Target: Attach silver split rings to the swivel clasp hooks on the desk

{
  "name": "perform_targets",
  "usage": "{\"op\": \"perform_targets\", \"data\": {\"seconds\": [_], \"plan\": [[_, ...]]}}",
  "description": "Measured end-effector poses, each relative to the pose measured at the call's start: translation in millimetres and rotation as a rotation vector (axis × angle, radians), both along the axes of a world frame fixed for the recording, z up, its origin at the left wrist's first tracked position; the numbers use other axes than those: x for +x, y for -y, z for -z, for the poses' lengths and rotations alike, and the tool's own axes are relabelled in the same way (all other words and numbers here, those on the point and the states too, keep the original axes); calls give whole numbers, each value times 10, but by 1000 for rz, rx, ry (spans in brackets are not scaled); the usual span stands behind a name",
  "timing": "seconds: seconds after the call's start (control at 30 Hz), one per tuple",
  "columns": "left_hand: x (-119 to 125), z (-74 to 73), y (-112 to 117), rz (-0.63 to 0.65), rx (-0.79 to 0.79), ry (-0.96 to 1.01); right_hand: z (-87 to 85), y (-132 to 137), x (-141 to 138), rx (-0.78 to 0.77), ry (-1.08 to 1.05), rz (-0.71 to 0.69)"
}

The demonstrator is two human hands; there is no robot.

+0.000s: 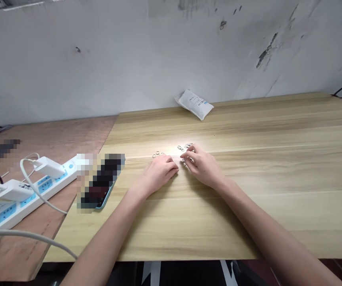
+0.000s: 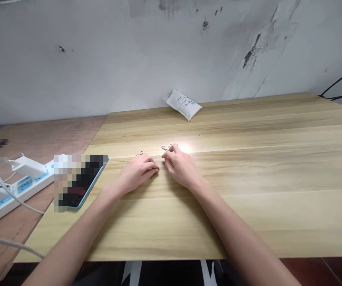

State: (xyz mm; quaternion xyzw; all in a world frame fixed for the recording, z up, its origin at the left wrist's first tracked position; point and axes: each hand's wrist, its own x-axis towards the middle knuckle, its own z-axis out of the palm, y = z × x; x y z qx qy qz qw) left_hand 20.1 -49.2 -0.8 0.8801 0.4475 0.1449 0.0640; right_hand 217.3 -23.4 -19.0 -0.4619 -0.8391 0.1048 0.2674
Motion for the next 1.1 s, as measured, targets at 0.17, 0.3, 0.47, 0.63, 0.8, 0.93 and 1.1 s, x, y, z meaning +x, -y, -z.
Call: {"op": "perform_targets", "data": {"seconds": [0.17, 0.3, 0.47, 0.63, 0.8, 0.93, 1.1], "plan": [[-22, 3, -14, -37, -21, 7, -10, 4, 3, -3, -35, -7], [-63, -14, -8, -55, -97, 36, -17, 9, 4, -43, -82, -17], [-79, -66, 4, -70, -187, 276, -71, 26, -14, -143, -213, -106], [-25, -163, 25, -55, -298, 600, -100, 55, -70, -477, -512, -294], [-10, -186, 38, -39, -351, 739, -114, 98, -102, -771, -651, -374], [-17, -179, 34, -67, -336, 746, -155, 119, -115, -784, -677, -398], [-19, -182, 34, -63, -323, 718, -163, 108, -116, -685, -704, -339]]}}
